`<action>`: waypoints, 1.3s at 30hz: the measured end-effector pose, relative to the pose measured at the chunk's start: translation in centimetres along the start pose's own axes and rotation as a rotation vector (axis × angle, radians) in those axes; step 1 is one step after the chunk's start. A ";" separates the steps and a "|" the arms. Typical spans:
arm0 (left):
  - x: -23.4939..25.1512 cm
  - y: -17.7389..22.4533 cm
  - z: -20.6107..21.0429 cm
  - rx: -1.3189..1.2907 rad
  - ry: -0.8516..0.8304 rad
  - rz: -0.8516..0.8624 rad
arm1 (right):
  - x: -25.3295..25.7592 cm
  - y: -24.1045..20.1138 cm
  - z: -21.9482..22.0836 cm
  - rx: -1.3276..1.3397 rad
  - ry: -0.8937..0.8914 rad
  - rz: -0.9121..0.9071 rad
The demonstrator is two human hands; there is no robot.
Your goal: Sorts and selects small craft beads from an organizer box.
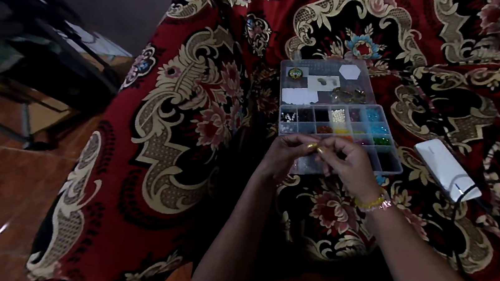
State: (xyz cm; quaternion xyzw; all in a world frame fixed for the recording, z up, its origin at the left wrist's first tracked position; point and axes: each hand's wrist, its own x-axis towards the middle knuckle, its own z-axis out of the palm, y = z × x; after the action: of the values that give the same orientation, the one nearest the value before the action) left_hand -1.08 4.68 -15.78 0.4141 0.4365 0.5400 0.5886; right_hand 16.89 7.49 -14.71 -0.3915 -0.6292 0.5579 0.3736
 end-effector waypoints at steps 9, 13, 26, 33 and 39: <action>0.2 -0.2 0.3 0.105 0.139 0.261 | 1.4 1.5 -3.0 -0.496 0.130 -0.179; 0.0 -0.4 0.9 -0.001 0.051 0.250 | 1.5 1.5 -3.4 -0.360 -0.046 -0.192; -0.7 1.5 -0.7 -0.455 0.037 0.326 | 2.0 2.5 -4.1 -0.577 -0.039 -0.267; -0.2 0.5 0.9 0.654 0.044 0.197 | 2.3 2.3 -4.3 -0.626 -0.028 -0.258; -0.5 1.0 1.4 1.000 0.111 0.236 | 0.7 -3.0 -6.0 -0.264 0.171 -0.505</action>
State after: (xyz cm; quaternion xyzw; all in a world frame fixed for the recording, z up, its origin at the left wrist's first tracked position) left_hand -0.02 4.25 -14.36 0.6619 0.6222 0.3491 0.2299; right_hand 21.82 10.32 -11.14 -0.3136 -0.7398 0.3257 0.4982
